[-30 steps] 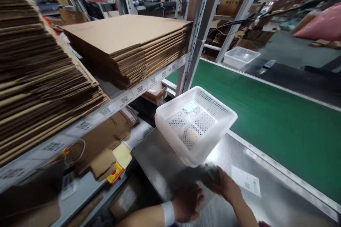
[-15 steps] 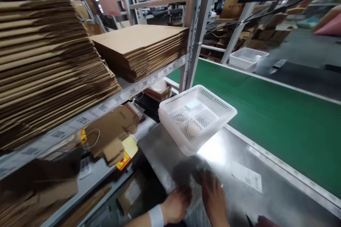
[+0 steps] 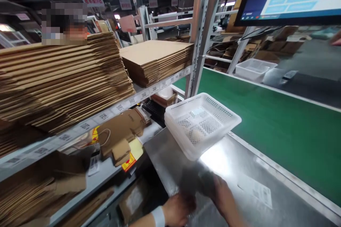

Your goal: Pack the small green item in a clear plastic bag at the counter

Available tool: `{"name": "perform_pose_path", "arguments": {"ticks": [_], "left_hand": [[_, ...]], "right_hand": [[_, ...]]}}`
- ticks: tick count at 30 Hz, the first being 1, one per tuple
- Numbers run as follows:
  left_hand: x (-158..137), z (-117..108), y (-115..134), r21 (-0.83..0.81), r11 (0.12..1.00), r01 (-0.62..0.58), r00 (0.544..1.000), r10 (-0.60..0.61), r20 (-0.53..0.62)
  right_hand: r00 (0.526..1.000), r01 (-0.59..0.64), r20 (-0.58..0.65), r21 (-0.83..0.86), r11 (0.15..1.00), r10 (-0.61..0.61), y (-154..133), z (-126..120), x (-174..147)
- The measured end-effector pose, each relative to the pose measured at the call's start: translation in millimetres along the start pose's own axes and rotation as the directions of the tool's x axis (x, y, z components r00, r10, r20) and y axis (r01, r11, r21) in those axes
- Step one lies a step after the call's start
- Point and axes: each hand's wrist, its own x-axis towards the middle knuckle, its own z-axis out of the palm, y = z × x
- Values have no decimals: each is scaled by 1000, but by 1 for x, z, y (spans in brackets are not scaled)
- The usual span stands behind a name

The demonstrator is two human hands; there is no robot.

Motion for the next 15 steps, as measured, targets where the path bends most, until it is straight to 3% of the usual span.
{"name": "perform_pose_path", "arguments": {"ticks": [3,5,9,12,15], "left_hand": [[-1,-1,1,25,1000,-14,1000,13,17],[-9,7,-4,84,996,4,1000,-6,14],[-32,46,-26,258,965,49,987,-8,-158],[-41,80,-45,393,919,28,940,109,-322],[-37,101,-57,406,914,23,895,162,-415]], "right_hand": [[983,134,-104,-172,976,-154,-39,2,-18],[966,185,-150,-172,968,-211,-57,5,-28],[972,192,-134,-33,981,-195,-49,14,-30],[999,-8,-47,152,988,15,-22,20,-19],[954,-277,169,192,942,246,-7,22,-10]]}}
